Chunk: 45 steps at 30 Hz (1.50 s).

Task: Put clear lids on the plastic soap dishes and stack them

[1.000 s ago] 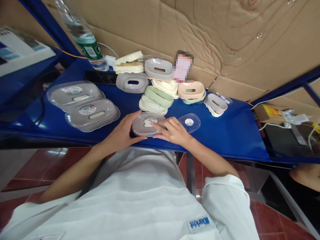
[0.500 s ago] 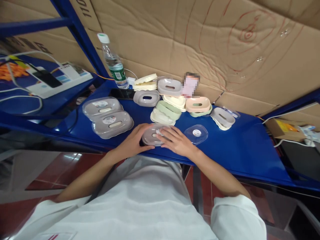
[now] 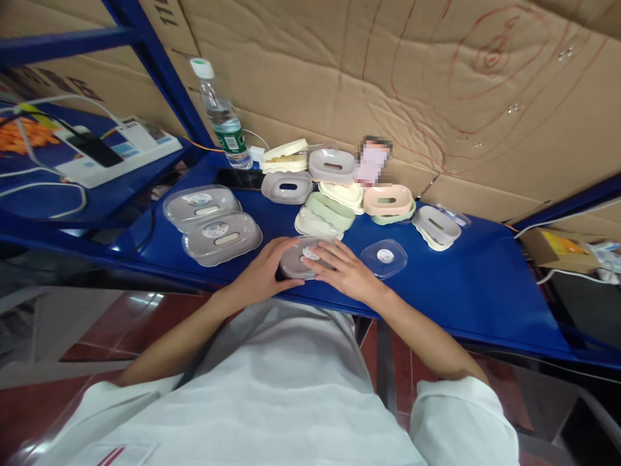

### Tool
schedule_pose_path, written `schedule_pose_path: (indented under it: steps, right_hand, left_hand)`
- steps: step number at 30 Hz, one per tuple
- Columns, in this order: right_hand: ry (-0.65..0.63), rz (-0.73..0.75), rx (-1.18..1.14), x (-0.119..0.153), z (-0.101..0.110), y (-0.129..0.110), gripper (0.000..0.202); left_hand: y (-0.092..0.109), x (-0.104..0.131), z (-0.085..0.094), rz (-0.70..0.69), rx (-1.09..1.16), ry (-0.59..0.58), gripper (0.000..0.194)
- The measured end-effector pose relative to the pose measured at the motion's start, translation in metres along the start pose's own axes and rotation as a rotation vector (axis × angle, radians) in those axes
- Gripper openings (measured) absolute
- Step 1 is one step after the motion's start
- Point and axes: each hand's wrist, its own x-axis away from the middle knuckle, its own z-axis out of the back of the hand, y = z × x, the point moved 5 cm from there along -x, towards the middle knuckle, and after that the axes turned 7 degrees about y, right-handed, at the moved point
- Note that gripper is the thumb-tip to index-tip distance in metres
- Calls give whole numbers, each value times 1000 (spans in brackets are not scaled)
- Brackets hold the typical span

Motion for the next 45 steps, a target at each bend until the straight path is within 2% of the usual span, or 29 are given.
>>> schedule_pose_path:
  steps: [3, 6, 9, 12, 13, 15, 18, 23, 28, 31, 36, 42, 45]
  right_hand:
    - [-33, -29, 24, 2, -3, 0, 47]
    - [-67, -69, 29, 3, -6, 2, 50]
    - [-91, -71, 25, 3, -5, 4, 49]
    - [-99, -62, 46, 2, -2, 3, 50]
    - [-92, -61, 56, 1, 0, 2, 50]
    - [-84, -65, 61, -1, 2, 1, 49]
    - [-73, -73, 55, -2, 2, -1, 52]
    - [-36, -79, 109, -2, -1, -5, 59]
    - [-87, -72, 229, -11, -4, -16, 65]
    - [-98, -60, 256, -25, -7, -23, 67]
    - [-116, 0, 217, -57, -20, -31, 60]
    - [-185, 70, 139, -95, -53, -26, 53]
    - [-212, 99, 65, -116, -71, -23, 60]
  left_hand:
    - [1, 2, -4, 4, -28, -20, 89]
    - [8, 4, 2, -88, -134, 52, 86]
    - [13, 8, 30, -170, -337, 250, 77]
    - [5, 18, 72, -46, -577, 445, 61]
    - [0, 23, 84, 11, -642, 456, 55]
    - [-11, 36, 101, 98, -707, 408, 48]
    - [-23, 60, 116, 177, -719, 348, 43]
    - [-25, 101, 135, 282, -788, 467, 39]
    - [-26, 128, 153, 498, -855, 655, 43]
    - [-28, 128, 158, 579, -864, 716, 52]
    - [-35, 117, 166, 581, -859, 741, 56]
    - [-47, 120, 177, 574, -891, 727, 55]
    - [-50, 117, 178, 574, -893, 710, 55]
